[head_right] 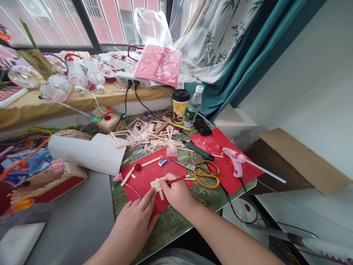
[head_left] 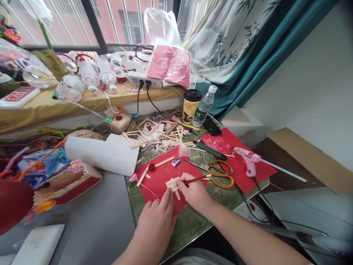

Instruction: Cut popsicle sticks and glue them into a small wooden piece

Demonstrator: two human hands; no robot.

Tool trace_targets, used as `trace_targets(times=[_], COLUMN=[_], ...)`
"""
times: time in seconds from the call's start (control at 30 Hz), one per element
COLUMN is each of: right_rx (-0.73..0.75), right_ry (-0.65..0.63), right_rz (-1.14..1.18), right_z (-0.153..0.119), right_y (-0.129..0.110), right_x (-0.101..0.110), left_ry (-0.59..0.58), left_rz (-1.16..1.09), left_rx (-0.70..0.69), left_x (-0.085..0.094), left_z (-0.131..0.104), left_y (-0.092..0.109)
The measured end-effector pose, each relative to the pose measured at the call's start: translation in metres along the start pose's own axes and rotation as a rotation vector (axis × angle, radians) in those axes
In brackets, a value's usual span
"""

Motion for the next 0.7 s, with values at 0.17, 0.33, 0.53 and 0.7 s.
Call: trace_targets(times=[0.17,0.33,0.53,0.7], right_rx=[-0.004,-0.089,-0.171,-0.134], right_ry=[0.013,0.020,0.008,0.123], right_rz=[-0.009,0.083,0.537,0.682], right_z=[0.000,-0.001,0.003,0.007], right_y=[-0.001,0.014,0.032,0.031], right_x=[0.001,0.001,0.007,0.019], left_ry=[0.002,-0.016,-0.002,0.062], left_rz=[0.000,-0.038,-0.094,-0.114], left_rx=[0.001,0.004,0.035,-0.025], left_x=[0.001,0.000,0.005,0.014], left_z=[0.000,0.000,0.002,0.001], left_y=[0.001,-0.001,-0.012,-0.004])
Point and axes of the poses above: each hand's wrist, its own z-axis towards the middle knuckle, its own x-axis out of the back of the hand, y = z × x, the point moved 8 cm from there along z, towards the middle knuckle, and after that the axes turned 6 degrees about z, right-handed, at the moved point
